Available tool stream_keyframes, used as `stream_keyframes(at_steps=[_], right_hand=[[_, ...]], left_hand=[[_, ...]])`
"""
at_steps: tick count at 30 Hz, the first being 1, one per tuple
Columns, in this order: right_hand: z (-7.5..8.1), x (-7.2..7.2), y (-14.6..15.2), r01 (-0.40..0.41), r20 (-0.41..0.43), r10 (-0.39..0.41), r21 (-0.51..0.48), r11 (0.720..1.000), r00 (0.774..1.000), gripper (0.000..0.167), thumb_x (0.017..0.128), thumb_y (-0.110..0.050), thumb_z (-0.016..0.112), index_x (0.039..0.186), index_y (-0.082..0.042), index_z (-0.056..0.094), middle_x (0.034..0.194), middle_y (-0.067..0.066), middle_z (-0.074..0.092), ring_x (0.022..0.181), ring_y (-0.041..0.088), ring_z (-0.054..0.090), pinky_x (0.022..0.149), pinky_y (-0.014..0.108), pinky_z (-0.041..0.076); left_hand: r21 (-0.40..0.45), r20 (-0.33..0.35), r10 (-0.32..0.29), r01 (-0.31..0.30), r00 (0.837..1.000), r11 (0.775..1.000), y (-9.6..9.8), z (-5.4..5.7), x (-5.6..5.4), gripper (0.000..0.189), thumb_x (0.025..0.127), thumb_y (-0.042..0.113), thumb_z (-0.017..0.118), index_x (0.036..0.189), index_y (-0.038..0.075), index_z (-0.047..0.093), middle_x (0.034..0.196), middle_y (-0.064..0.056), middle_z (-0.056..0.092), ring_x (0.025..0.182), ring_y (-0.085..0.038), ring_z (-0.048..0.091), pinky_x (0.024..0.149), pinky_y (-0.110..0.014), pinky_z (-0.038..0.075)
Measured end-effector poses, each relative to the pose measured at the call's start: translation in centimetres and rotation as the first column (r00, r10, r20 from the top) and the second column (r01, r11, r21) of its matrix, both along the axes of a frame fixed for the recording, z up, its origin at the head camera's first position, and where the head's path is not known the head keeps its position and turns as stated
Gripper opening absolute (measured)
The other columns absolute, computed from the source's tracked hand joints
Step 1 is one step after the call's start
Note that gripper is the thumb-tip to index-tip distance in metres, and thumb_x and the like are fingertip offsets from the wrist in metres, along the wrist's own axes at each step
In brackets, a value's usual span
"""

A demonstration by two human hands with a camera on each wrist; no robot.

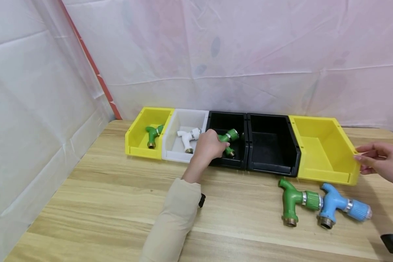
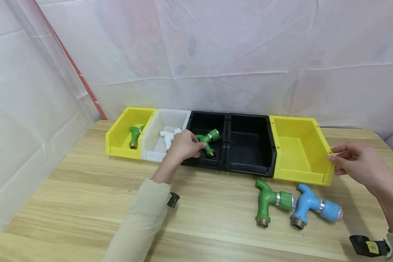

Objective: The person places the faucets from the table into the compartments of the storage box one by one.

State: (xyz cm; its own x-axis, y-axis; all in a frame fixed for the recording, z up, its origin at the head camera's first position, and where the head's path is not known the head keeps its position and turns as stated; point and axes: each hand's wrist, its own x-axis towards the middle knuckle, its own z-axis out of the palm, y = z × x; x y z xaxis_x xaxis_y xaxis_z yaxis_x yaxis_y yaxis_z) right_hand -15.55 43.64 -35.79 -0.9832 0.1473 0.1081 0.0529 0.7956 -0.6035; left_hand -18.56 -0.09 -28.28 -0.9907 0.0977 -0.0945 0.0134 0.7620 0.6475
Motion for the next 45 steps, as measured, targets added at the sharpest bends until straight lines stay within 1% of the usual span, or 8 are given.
stream_keyframes(at_steps=[4, 6, 8, 10, 13, 25, 33, 45], right_hand=[[-0.2, -0.3, 0.6, -0.007, 0.023, 0.008, -0.041, 0.999, 1.000, 0.021, 0.094, -0.021, 0.046, 0.107, -0.005, 0.053, 0.079, 0.012, 0.053, 0.056, 0.018, 0.056, 0.048, 0.033, 0.052], [-0.6, -0.4, 1.0, -0.013, 0.001, 0.013, -0.046, 0.999, 1.000, 0.012, 0.091, -0.029, 0.047, 0.098, -0.021, 0.054, 0.074, 0.005, 0.054, 0.054, 0.014, 0.056, 0.047, 0.033, 0.051], [-0.3, -0.3, 1.0, -0.023, 0.020, 0.025, -0.083, 0.996, 0.999, 0.020, 0.093, -0.020, 0.049, 0.107, -0.008, 0.056, 0.079, 0.013, 0.054, 0.054, 0.016, 0.056, 0.047, 0.033, 0.052], [-1.0, -0.6, 1.5, -0.014, -0.006, 0.014, -0.062, 0.998, 1.000, 0.008, 0.092, -0.023, 0.049, 0.098, -0.021, 0.054, 0.074, 0.006, 0.054, 0.054, 0.014, 0.056, 0.046, 0.032, 0.051], [-1.3, -0.9, 1.7, -0.009, 0.008, 0.009, -0.054, 0.998, 1.000, 0.016, 0.094, -0.009, 0.048, 0.108, 0.000, 0.050, 0.079, 0.014, 0.053, 0.055, 0.016, 0.057, 0.046, 0.028, 0.051], [-3.6, -2.0, 3.7, -0.004, 0.022, 0.004, -0.010, 1.000, 1.000, 0.029, 0.095, -0.008, 0.047, 0.119, 0.009, 0.043, 0.087, 0.022, 0.053, 0.057, 0.017, 0.058, 0.049, 0.026, 0.052], [-4.2, -2.3, 4.5, -0.007, 0.019, 0.007, -0.002, 1.000, 1.000, 0.030, 0.095, -0.006, 0.047, 0.120, 0.008, 0.042, 0.088, 0.022, 0.053, 0.057, 0.018, 0.058, 0.051, 0.028, 0.053], [-4.2, -2.3, 4.6, -0.011, 0.017, 0.011, 0.003, 1.000, 1.000, 0.030, 0.095, -0.010, 0.047, 0.120, 0.007, 0.043, 0.087, 0.020, 0.053, 0.058, 0.018, 0.058, 0.051, 0.029, 0.053]], left_hand=[[-0.001, -0.022, -0.017, 0.017, 1.000, 1.000, -0.8, 0.3, 0.3, 0.029, 0.084, 0.028, 0.067, 0.069, 0.003, 0.070, 0.050, 0.000, 0.059, 0.049, -0.012, 0.056, 0.045, -0.022, 0.039], [0.010, -0.022, -0.014, 0.014, 1.000, 1.000, -1.2, 0.5, 0.4, 0.028, 0.084, 0.028, 0.066, 0.072, 0.003, 0.070, 0.049, 0.000, 0.059, 0.049, -0.011, 0.056, 0.048, -0.022, 0.041], [0.022, -0.029, -0.009, 0.010, 1.000, 1.000, -1.7, 0.6, 0.5, 0.026, 0.085, 0.027, 0.066, 0.075, 0.004, 0.068, 0.050, 0.000, 0.059, 0.049, -0.010, 0.057, 0.051, -0.023, 0.042], [0.040, -0.033, -0.002, 0.003, 0.999, 0.999, -2.2, 0.7, 0.6, 0.023, 0.085, 0.026, 0.066, 0.077, 0.004, 0.067, 0.052, 0.000, 0.059, 0.049, -0.010, 0.058, 0.053, -0.024, 0.044], [0.060, -0.051, -0.002, 0.005, 0.999, 0.998, -3.0, 0.9, 0.8, 0.021, 0.085, 0.025, 0.065, 0.080, 0.004, 0.066, 0.056, -0.001, 0.060, 0.050, -0.011, 0.058, 0.053, -0.025, 0.045], [0.032, -0.076, 0.059, -0.057, 0.995, 0.998, -7.2, 1.7, 1.3, 0.025, 0.086, 0.029, 0.064, 0.088, 0.005, 0.068, 0.082, -0.006, 0.066, 0.067, -0.017, 0.060, 0.059, -0.028, 0.047], [0.005, -0.034, 0.108, -0.108, 0.994, 0.994, -11.1, 1.5, 1.8, 0.027, 0.087, 0.029, 0.062, 0.095, 0.003, 0.067, 0.084, -0.008, 0.065, 0.072, -0.019, 0.060, 0.060, -0.029, 0.048], [-0.018, -0.056, 0.189, -0.191, 0.980, 0.982, -16.6, 0.7, 2.2, 0.031, 0.090, 0.027, 0.058, 0.101, -0.001, 0.064, 0.090, -0.014, 0.062, 0.075, -0.023, 0.058, 0.063, -0.029, 0.047]])
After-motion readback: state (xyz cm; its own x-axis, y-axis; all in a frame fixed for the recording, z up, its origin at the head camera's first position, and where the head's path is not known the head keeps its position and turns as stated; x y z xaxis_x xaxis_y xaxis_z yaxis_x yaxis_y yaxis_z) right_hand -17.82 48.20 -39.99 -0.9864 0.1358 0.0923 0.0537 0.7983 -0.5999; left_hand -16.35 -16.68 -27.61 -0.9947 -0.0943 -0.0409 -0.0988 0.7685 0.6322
